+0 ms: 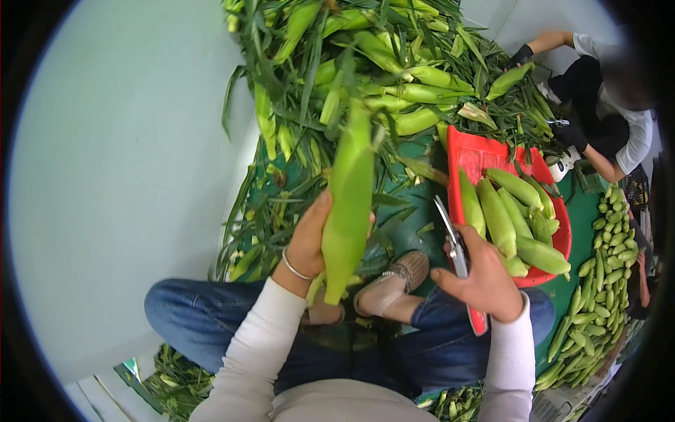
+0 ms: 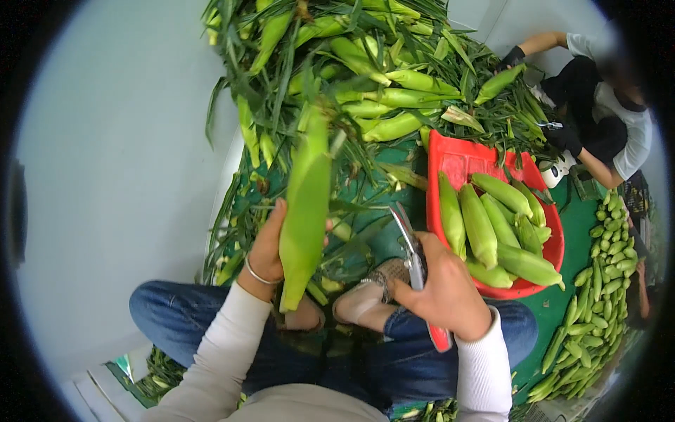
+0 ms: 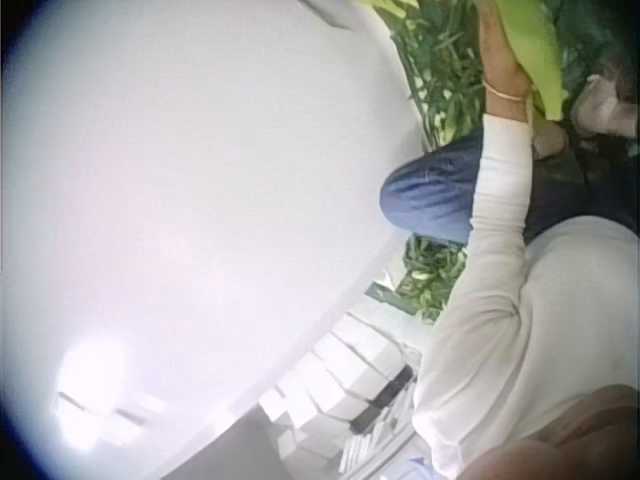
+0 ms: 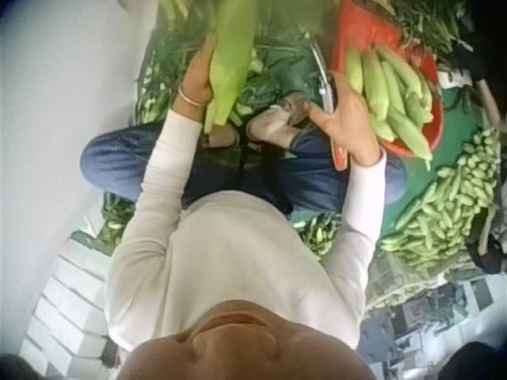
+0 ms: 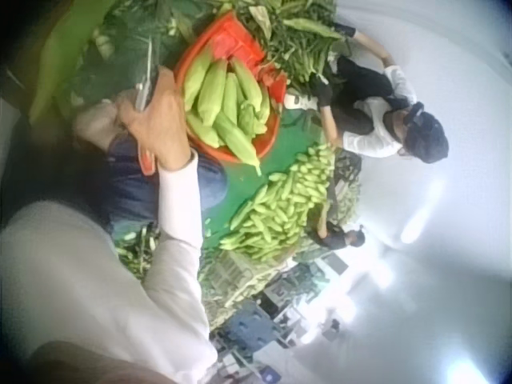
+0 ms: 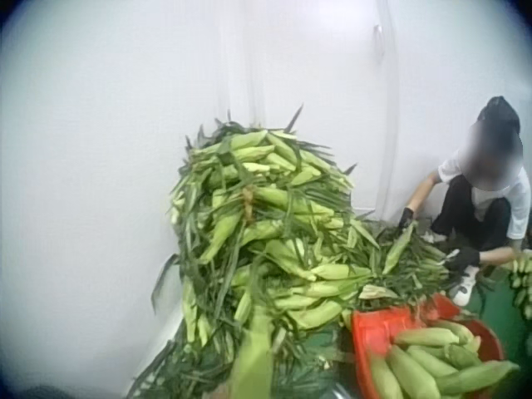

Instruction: The person trims the ends of ears of corn using shears and places the trimmed ears into a red basket.

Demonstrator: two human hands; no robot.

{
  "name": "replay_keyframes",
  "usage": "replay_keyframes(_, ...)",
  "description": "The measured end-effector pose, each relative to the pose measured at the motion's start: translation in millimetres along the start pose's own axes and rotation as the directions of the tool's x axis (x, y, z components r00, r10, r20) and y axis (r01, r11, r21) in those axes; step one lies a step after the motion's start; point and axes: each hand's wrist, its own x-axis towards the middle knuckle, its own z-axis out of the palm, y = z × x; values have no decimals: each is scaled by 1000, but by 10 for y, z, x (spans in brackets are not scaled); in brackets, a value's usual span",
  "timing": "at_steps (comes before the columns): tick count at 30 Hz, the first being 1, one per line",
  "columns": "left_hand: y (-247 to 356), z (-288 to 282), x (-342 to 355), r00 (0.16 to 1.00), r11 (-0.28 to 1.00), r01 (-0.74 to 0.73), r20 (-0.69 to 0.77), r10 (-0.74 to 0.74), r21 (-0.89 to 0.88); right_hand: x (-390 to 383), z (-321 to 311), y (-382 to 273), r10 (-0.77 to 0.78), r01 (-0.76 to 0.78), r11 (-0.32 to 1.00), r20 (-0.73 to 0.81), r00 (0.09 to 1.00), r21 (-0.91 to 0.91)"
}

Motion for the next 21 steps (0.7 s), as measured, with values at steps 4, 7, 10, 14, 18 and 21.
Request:
replay_keyframes(4,355,44,-452,970,971,-240,-48,240,1,-167,356,-95,-62,57,994,54,997,99)
replay_keyframes(7,663,-65,-829,905,894,-396,-79,419,208,-349,773,-10,-35,-34,952,221,975,303)
replay_keyframes(10,717,-109,-1117,788,828,-501,-262,557,252,-567,1270,38,-42,-118,883,325,945,455)
replay_keyframes(14,612,-323,-1341,678,760,-636,-372,634,135,-627,1769,-246,-70,-274,627,403,912,729)
replay_keyframes(18,462,-392,-1420,638,729,-675,-402,656,119,-423,1845,-496,-78,-231,553,325,942,801)
replay_keyframes(21,366,-403,-1405,645,724,-680,-378,664,112,-273,1813,-624,-41,-262,581,349,936,771)
